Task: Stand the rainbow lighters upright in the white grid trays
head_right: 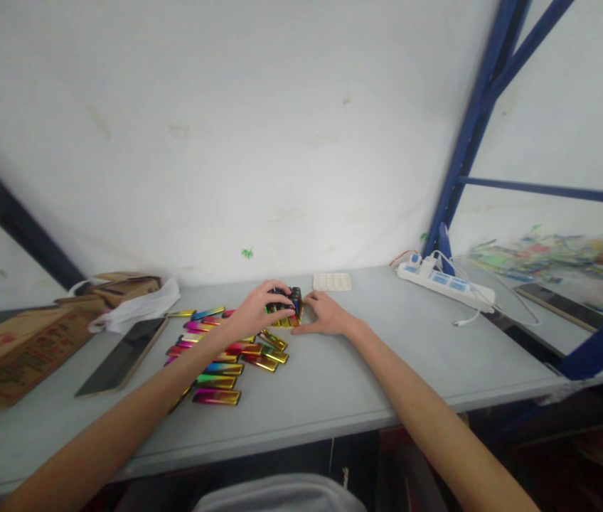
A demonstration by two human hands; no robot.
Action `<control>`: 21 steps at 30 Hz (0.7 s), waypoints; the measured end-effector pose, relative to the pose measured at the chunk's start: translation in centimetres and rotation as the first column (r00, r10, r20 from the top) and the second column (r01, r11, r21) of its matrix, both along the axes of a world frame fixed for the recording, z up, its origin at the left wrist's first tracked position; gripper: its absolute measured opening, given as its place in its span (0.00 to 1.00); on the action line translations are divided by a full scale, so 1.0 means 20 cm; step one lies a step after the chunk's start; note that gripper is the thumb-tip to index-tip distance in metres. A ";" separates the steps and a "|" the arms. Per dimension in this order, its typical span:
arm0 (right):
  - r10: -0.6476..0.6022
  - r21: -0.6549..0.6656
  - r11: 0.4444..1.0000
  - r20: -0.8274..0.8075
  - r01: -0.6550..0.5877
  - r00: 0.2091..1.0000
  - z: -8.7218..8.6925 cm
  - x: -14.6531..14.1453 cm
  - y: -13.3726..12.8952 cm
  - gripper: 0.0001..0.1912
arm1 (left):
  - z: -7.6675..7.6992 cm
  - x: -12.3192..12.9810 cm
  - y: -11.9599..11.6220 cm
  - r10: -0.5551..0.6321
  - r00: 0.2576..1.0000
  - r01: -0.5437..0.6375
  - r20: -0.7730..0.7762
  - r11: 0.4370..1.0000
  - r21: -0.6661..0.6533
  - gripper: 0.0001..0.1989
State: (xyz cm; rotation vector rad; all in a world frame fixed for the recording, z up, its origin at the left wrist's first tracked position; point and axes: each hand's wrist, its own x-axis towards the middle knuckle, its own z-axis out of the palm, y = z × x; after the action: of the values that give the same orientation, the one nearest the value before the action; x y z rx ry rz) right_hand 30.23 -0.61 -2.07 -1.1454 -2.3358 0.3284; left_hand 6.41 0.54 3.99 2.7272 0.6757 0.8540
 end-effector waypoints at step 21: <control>-0.115 -0.127 0.984 0.103 0.128 0.988 0.13 0.31 -0.11 0.33 | 0.13 -0.10 0.16 0.238 0.961 -0.250 0.143 0.965 0.079 0.11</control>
State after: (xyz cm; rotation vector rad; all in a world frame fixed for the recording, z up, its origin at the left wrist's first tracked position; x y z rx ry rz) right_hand 36.37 -2.85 0.62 -1.3903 -2.3413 0.3987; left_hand 4.46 3.77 6.58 2.6751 0.9816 1.1395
